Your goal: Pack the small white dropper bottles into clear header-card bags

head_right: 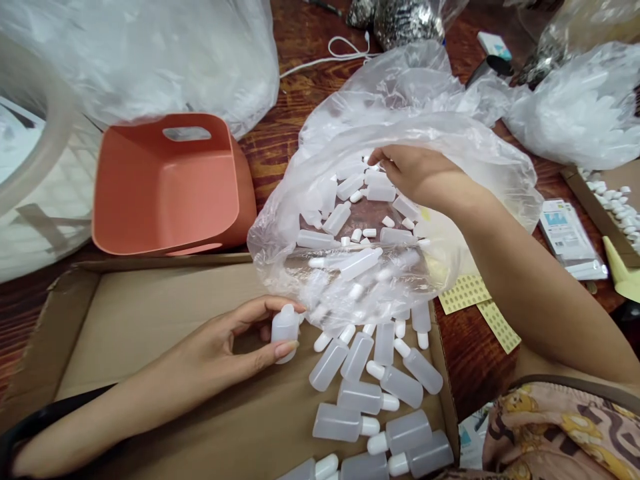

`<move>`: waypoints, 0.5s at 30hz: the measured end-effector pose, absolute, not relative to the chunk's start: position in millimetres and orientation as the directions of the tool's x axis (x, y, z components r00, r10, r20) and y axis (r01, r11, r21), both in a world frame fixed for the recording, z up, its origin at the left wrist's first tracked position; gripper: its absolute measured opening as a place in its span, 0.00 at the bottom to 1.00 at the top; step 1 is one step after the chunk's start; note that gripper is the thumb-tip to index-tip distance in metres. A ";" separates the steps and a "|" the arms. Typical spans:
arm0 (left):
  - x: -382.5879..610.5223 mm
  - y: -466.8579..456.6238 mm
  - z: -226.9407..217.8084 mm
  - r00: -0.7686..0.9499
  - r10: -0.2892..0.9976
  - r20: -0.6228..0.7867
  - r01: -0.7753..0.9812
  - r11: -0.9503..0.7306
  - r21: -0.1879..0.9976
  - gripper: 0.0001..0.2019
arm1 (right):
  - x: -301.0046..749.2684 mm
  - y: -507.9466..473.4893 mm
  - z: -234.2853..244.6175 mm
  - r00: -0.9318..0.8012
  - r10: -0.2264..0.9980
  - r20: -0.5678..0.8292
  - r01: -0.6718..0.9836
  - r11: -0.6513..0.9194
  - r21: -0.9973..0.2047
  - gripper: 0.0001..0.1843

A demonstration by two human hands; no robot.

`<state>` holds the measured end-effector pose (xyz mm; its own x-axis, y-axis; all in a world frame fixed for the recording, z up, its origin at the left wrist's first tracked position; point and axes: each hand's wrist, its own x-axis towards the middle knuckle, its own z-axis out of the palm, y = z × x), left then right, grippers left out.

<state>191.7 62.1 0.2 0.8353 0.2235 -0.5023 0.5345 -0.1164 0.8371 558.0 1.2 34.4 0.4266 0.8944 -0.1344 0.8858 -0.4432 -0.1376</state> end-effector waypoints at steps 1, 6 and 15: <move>192.0 61.7 1.8 0.837 0.224 -0.499 0.531 -0.113 0.840 0.24 | 560.5 1.3 34.5 0.448 0.877 -0.174 0.881 -0.466 -0.077 0.24; 191.8 57.8 8.0 0.835 0.207 -0.509 0.538 -0.114 0.835 0.23 | 558.8 -8.2 28.4 0.324 0.918 -0.230 0.910 -0.369 -0.190 0.23; 187.3 57.4 5.7 0.851 0.247 -0.464 0.493 -0.071 0.867 0.23 | 556.5 -57.0 16.5 0.318 0.941 -0.118 0.925 -0.335 -0.182 0.24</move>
<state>187.3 57.4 5.7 0.8509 0.2466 -0.4639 0.4933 -0.0712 0.8670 556.5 -57.0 16.5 0.3178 0.9408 -0.1179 0.9245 -0.3351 -0.1816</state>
